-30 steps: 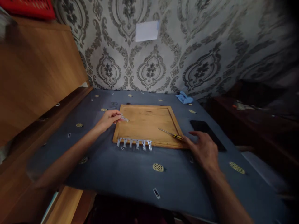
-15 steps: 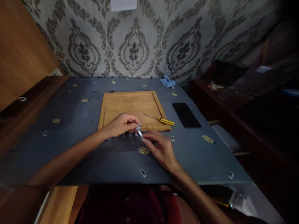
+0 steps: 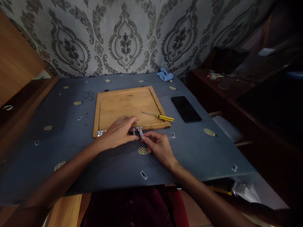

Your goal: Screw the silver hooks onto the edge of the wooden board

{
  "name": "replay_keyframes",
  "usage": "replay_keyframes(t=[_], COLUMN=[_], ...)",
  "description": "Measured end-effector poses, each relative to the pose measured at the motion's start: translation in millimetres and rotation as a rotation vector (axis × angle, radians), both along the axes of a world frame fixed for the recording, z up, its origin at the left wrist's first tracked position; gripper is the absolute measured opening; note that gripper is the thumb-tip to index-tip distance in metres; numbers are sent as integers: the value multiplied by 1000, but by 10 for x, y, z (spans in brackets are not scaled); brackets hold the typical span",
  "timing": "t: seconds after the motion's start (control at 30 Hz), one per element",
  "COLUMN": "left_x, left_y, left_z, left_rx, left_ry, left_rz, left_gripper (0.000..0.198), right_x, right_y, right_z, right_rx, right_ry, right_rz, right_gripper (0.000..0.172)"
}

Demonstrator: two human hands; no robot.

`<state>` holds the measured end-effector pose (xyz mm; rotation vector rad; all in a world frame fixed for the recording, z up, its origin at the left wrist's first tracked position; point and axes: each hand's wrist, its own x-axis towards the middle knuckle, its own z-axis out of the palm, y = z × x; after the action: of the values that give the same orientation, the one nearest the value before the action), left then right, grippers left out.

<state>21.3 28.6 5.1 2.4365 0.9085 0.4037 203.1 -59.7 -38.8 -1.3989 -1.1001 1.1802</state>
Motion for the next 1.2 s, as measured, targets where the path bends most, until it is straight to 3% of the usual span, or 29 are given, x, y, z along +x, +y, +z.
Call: replay_keyframes(t=[0.33,0.6,1.2], left_x=[136,149,231], left_y=[-81,-91,-142], left_z=[-116,-184,-100], left_rx=[57,64,65], left_ry=[68,39,142], left_rz=[34,74,142], left_gripper=[69,66,58], right_x=[-9,13,20], right_y=[43,67,72], right_z=[-49,-37,24], right_rx=[8,19,74], right_ry=[-30,-41,-234], right_rz=[-2,34,70], right_gripper=[29,23,29])
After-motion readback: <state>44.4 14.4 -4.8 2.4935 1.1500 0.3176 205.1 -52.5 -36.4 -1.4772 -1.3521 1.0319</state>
